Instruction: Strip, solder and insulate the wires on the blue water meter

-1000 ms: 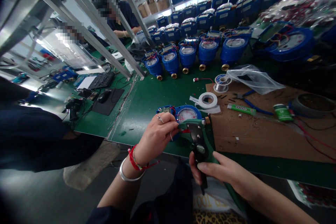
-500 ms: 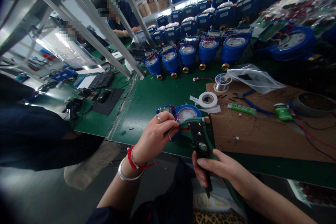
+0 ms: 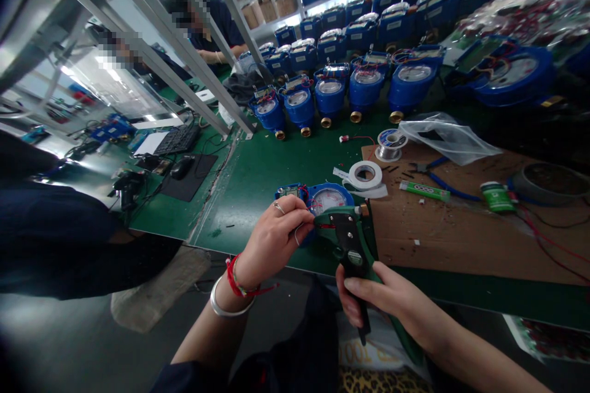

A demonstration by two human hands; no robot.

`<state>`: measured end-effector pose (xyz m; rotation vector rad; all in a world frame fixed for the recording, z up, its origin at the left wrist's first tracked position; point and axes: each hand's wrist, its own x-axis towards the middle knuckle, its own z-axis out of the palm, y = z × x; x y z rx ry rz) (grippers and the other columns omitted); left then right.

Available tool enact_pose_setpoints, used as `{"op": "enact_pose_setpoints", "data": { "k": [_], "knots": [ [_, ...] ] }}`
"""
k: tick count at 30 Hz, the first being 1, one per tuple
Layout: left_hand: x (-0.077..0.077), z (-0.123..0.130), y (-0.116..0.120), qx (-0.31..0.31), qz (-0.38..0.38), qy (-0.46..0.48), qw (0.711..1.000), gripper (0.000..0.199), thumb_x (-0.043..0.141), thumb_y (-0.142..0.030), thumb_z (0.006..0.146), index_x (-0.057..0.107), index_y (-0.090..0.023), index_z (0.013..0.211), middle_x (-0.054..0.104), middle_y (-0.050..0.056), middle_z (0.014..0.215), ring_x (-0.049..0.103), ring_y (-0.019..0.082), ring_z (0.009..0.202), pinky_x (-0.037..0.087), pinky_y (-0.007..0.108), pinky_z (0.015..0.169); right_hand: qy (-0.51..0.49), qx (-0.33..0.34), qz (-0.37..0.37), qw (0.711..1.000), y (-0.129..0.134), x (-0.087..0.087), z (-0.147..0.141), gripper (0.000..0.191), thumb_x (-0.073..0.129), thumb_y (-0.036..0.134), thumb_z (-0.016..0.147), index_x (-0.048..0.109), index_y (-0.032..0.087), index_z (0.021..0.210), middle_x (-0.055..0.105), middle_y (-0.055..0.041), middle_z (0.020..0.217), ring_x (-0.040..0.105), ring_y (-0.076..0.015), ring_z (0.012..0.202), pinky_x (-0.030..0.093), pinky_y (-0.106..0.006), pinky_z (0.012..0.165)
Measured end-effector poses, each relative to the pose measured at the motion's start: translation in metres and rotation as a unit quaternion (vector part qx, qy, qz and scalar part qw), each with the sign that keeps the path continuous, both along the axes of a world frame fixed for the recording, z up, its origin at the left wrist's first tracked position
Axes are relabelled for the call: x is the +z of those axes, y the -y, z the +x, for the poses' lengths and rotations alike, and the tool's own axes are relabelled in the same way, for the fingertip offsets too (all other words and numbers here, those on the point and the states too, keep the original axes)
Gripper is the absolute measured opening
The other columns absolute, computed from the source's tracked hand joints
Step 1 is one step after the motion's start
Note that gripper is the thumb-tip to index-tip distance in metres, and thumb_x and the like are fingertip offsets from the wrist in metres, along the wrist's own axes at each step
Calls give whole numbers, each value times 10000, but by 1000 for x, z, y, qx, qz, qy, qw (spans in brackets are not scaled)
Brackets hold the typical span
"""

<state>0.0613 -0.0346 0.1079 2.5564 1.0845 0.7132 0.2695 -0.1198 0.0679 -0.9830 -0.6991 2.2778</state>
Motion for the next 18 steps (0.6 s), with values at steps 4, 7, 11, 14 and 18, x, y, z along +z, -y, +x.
{"op": "enact_pose_setpoints", "data": {
  "k": [4, 7, 11, 14, 18],
  "knots": [
    [-1, 0, -1, 4, 2, 2, 1000, 140, 501, -171, 937, 628, -148, 884, 609, 63, 907, 552, 155, 817, 483, 310, 749, 13, -20, 32, 999, 1, -3, -5, 338, 628, 462, 836, 514, 149, 897, 462, 31, 627, 449, -85, 545, 358, -250, 546],
    [-1, 1, -1, 9, 4, 2, 1000, 134, 506, -179, 937, 628, -149, 892, 604, 62, 915, 555, 158, 834, 485, 307, 753, 12, -28, 55, 998, 0, -5, -6, 309, 594, 452, 860, 492, 162, 833, 378, 57, 566, 358, -66, 482, 294, -234, 487],
    [-2, 0, -1, 7, -11, 15, 1000, 144, 504, -194, 944, 635, -152, 900, 600, 60, 918, 560, 155, 853, 488, 309, 778, 22, 7, 132, 991, 1, -3, 3, 323, 538, 459, 891, 547, 156, 1002, 540, -34, 753, 522, -155, 714, 429, -326, 701],
    [-3, -1, 0, 9, -21, 20, 1000, 146, 504, -203, 946, 640, -162, 912, 602, 64, 936, 566, 159, 878, 494, 317, 799, 103, 4, 170, 980, 2, 0, 22, 363, 490, 492, 902, 549, 203, 1111, 606, -70, 886, 565, -231, 895, 425, -414, 875],
    [-2, -3, 1, 10, -33, 26, 999, 130, 520, -205, 938, 645, -170, 938, 607, 70, 970, 582, 165, 909, 503, 321, 821, 318, -10, 220, 922, -1, -6, 56, 449, 538, 583, 838, 583, 255, 1141, 649, -93, 1062, 556, -316, 1079, 382, -466, 1004]
  ]
}}
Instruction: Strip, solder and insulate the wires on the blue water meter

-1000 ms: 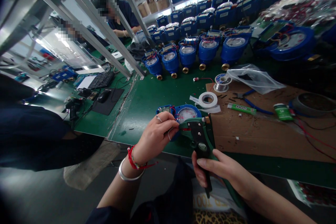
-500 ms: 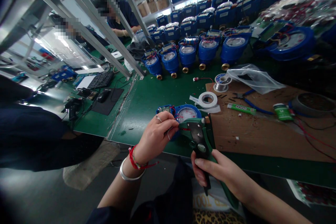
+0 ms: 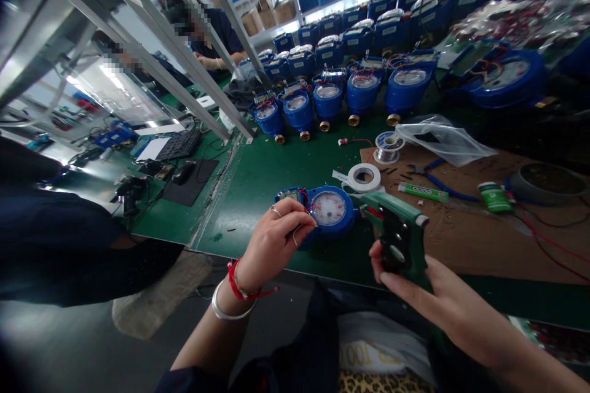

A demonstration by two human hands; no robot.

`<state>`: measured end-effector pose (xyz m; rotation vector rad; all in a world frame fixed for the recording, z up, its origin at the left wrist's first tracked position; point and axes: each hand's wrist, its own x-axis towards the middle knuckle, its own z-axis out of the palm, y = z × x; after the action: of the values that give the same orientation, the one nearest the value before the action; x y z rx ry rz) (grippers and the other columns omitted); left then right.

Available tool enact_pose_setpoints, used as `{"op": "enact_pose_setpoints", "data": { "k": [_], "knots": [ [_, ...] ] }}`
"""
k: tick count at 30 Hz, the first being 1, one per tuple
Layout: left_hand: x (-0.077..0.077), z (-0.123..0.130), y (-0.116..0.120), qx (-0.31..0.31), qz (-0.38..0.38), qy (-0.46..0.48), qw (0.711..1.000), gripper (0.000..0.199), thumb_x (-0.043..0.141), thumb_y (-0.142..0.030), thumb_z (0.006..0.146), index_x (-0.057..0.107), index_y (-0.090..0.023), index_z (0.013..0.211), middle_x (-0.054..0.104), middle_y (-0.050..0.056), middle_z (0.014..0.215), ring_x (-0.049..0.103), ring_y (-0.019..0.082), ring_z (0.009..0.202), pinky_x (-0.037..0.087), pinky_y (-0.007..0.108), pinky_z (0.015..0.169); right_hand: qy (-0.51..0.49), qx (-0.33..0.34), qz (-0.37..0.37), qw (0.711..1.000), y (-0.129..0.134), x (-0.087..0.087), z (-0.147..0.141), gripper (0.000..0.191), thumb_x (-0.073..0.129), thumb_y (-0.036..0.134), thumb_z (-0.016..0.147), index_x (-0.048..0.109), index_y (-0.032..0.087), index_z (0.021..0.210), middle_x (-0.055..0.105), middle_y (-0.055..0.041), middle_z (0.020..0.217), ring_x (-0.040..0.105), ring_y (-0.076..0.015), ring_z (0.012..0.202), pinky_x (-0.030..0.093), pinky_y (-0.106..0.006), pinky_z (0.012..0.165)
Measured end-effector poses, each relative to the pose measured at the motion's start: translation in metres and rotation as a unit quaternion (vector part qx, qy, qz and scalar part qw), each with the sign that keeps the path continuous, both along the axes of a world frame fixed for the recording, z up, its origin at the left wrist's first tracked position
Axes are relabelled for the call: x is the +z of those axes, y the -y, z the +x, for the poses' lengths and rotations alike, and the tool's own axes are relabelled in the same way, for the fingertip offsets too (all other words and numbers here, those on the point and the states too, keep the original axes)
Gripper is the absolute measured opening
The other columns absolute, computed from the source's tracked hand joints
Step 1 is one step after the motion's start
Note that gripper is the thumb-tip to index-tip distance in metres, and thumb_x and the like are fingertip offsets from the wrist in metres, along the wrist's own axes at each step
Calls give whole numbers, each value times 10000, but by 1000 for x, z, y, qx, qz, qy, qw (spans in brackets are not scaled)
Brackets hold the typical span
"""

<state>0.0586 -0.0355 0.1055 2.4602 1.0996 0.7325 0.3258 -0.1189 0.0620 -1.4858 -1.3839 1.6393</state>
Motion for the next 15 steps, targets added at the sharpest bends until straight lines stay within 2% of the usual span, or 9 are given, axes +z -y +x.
{"op": "enact_pose_setpoints", "data": {
  "k": [3, 6, 8, 11, 15],
  "knots": [
    [3, -2, 2, 1, -11, 9, 1000, 133, 526, -190, 934, 649, -178, 982, 612, 73, 995, 588, 163, 922, 510, 320, 828, 192, -31, 59, 979, -4, -13, 29, 495, 554, 587, 823, 561, 270, 1203, 618, -112, 1226, 535, -339, 1175, 385, -463, 1033],
    [8, -5, 4, 9, -14, 18, 1000, 151, 531, -168, 929, 646, -183, 1026, 622, 78, 1030, 596, 167, 952, 513, 328, 840, 351, -39, 161, 922, -8, -31, 59, 555, 569, 554, 802, 517, 230, 1250, 603, -152, 1248, 559, -358, 1147, 400, -491, 1013],
    [11, -8, 5, 14, -7, 21, 1000, 137, 542, -163, 923, 649, -184, 1006, 635, 78, 1034, 602, 175, 973, 512, 342, 855, 402, -22, 220, 888, -9, -45, 77, 545, 571, 534, 783, 539, 196, 1211, 620, -168, 1199, 580, -370, 1096, 404, -511, 991],
    [16, -10, 4, 13, 3, 27, 1000, 105, 560, -167, 914, 651, -185, 964, 652, 76, 1010, 615, 181, 967, 517, 352, 854, 447, 9, 255, 857, -12, -64, 95, 520, 575, 505, 773, 573, 174, 1174, 643, -175, 1120, 597, -372, 1028, 415, -518, 947],
    [21, -10, 1, 12, 0, 21, 1000, 96, 588, -151, 894, 646, -190, 961, 661, 64, 988, 630, 169, 932, 527, 321, 821, 478, 4, 258, 839, -16, -73, 94, 558, 601, 460, 781, 559, 165, 1253, 622, -171, 1162, 575, -359, 1085, 420, -519, 954]
  ]
}}
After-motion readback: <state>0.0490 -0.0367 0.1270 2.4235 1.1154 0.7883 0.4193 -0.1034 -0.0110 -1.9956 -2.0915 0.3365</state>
